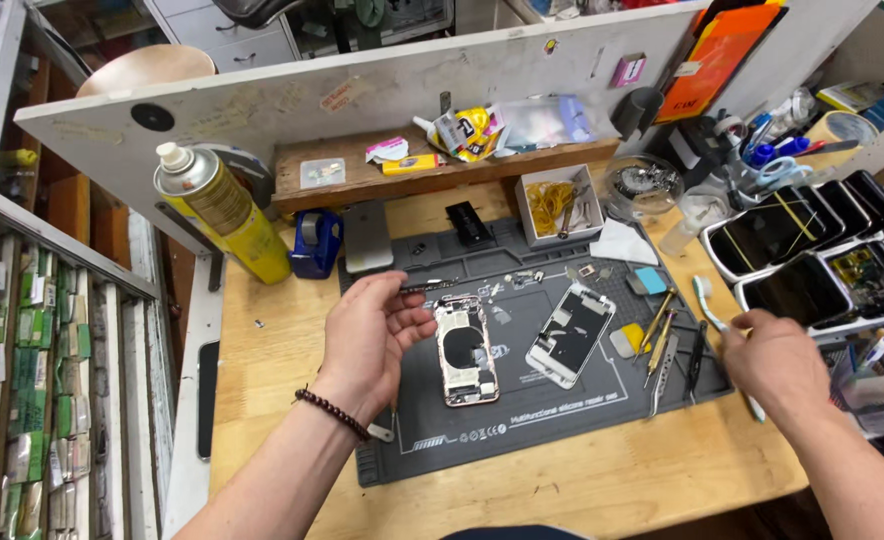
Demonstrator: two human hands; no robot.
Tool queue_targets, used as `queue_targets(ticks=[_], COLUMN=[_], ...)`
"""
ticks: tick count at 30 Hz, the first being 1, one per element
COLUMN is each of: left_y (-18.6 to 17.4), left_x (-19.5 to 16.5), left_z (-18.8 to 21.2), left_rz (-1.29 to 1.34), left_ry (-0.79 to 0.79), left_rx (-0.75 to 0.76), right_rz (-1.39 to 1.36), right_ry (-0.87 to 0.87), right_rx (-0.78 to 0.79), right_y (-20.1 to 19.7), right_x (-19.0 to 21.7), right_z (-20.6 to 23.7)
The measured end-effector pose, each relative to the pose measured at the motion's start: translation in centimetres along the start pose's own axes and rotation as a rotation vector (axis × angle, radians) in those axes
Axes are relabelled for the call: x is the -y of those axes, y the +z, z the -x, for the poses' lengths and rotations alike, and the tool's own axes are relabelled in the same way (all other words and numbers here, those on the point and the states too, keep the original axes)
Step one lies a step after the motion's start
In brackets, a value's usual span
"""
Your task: The person cleans a disassembled smartphone's internal components using a toothbrush and a metal spudger. They remove a ribbon cable, brush the motherboard and phone frame, and use tweezers to adjust a small connector before placing the cable back into the device.
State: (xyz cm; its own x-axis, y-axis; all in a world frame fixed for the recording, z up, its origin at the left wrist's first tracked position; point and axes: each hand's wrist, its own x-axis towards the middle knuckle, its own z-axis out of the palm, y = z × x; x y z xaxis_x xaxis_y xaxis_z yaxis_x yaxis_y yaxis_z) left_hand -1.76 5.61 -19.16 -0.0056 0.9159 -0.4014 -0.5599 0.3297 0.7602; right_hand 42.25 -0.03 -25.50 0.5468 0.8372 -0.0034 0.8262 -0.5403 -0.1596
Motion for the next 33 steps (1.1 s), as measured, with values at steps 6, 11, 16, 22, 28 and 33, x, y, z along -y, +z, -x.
queue_targets(ticks=[6, 11, 16, 22, 28, 33], left_y=[3.9, 5.1, 4.3, 1.0, -3.9, -6.3], left_x=[1.0, 0.3, -0.4, -3.2, -6.3, -9.4], left_z=[0.8, 0.9, 1.2, 1.8, 2.6, 3.4], left_rz=[0.065, 0.062, 0.002, 0.035, 0.039, 0.029], left_ry=[-0.113, -0.169, -0.194, -0.193, -0.168, -0.094], left_rx=[0.023, 0.105, 0.181, 0.132, 0.157, 0.232], right_rz=[-0.010, -0.100, -0.556, -0.829, -1.169, -1.323], right_ry=[0.041, 0.011, -0.111, -0.298, -0.214, -0.180], right_rx=[0.165, 0.043, 0.121, 0.452, 0.789, 0.876], right_y=[1.0, -0.3, -2.7, -4.8, -7.1, -7.8], right_x=[-2.6, -3.5, 0.5, 13.4, 28.2, 35.6], right_z=[-3.7, -5.0, -5.4, -0.1, 8.9, 13.1])
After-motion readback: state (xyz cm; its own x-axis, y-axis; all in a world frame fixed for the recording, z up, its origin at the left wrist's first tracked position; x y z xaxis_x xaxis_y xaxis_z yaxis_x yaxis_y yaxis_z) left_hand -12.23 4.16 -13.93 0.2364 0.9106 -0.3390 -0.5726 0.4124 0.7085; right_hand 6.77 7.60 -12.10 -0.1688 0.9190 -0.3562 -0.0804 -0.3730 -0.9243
